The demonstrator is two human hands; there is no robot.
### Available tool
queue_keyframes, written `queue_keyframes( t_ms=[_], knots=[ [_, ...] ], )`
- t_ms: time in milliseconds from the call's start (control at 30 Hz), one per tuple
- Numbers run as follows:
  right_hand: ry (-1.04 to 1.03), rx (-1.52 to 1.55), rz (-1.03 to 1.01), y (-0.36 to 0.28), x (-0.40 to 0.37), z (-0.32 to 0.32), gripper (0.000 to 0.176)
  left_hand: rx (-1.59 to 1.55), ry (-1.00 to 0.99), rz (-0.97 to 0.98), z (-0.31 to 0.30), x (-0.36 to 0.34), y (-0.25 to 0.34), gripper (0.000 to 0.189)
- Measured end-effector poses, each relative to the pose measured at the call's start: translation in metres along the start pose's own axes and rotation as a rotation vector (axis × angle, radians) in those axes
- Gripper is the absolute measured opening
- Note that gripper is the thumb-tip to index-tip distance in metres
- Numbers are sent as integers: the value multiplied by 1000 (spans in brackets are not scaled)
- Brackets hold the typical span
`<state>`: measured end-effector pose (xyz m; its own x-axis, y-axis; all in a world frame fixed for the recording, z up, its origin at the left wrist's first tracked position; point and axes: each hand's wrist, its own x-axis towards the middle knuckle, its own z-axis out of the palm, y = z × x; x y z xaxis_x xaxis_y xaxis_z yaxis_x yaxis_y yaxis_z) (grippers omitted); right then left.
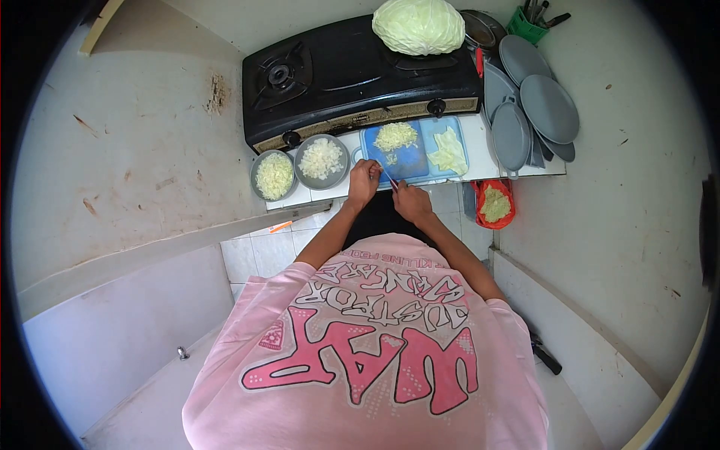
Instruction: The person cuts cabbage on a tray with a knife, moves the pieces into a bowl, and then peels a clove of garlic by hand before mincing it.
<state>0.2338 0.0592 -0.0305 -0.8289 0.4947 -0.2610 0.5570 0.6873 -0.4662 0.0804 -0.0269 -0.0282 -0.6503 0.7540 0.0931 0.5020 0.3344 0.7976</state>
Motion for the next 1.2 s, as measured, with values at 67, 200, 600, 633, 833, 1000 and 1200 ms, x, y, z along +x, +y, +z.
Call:
queue_keyframes(
  t_ms=[67, 200, 600, 633, 833, 1000, 1200],
  knots=[
    [14, 10, -12, 0, 4, 7, 32, 6, 10, 27, -2, 0, 1, 7],
    [6, 24, 0, -1, 13, 11, 32, -32, 3, 20, 3, 1, -8, 8],
    [18, 26, 60, 6, 1, 2, 32, -71, -22, -22, 1, 0, -7, 7],
    [7, 28, 50, 4, 0, 2, 32, -89, -26, -21, 1, 0, -8, 7],
    [-4, 22, 3, 5, -2, 0, 32, -66, -42, -17, -2, 0, -2, 7],
    [2, 22, 6, 3, 0, 5, 31, -79, -32, -18, -4, 0, 0, 8],
    [34, -9, 2, -4, 8, 10, 29, -50, -17, 4, -1, 0, -5, 6]
  ],
)
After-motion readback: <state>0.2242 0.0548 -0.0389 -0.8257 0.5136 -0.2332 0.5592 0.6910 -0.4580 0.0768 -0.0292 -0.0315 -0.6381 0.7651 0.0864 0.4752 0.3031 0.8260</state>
